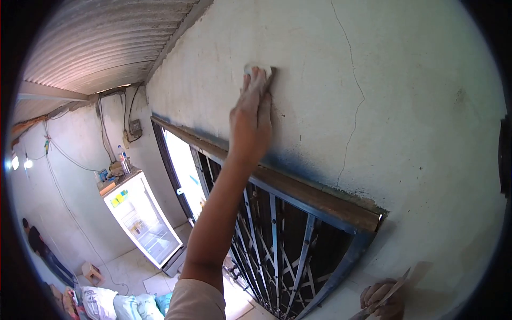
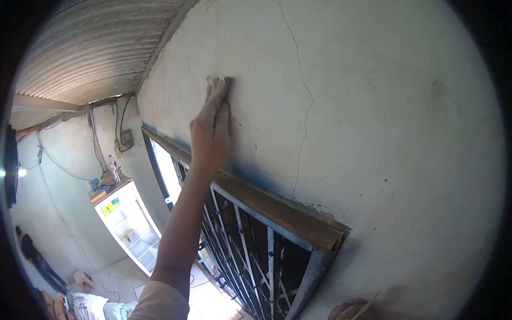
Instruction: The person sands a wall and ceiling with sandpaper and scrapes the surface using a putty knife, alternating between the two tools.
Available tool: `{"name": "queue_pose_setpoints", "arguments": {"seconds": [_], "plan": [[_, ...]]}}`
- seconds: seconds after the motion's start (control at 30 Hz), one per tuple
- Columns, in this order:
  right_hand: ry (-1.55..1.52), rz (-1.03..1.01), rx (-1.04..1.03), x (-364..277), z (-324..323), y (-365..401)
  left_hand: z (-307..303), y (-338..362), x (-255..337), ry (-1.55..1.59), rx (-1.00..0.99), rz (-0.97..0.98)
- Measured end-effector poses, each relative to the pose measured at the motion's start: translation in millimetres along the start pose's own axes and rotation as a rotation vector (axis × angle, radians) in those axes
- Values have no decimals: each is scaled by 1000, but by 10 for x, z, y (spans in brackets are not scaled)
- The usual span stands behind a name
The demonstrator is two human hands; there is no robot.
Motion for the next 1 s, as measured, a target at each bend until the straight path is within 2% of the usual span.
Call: {"name": "queue_pose_setpoints", "arguments": {"seconds": [0.23, 0.33, 0.43, 0.57, 0.67, 0.7, 0.8, 0.87, 0.97, 1.0], "plan": [[113, -111, -87, -113, 54, -32, 38, 537, 71, 28, -108, -84], [23, -127, -190, -112, 57, -2, 47, 628, 110, 36, -121, -114], [-60, -29, 56, 54, -86, 217, 81, 671, 126, 77, -95, -136], [-136, 57, 137, 172, -115, 242, 114, 675, 94, 129, -76, -134], [7, 256, 25, 390, -114, 255, 136, 681, 74, 142, -71, -134], [-2, 317, 45, 517, -131, 321, 141, 690, 79, 146, -69, -137], [107, 342, 116, 402, 1, 105, 146, 703, 113, 146, -75, -167], [40, 256, 19, 526, 110, 67, 175, 750, 11, 182, -82, -249], [80, 191, -79, 635, 210, -41, 167, 743, 2, 165, -36, -177], [104, 194, -91, 674, 218, -51, 173, 769, -65, 177, -57, -246]]}}
Point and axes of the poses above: each hand's wrist, its own y-axis away from the middle knuckle, its own z-axis out of the palm, x = y × z, the point moved 9 cm from there along -y, towards the middle knuckle, and after that the axes turned 5 degrees about -x, right-handed, at the moved point
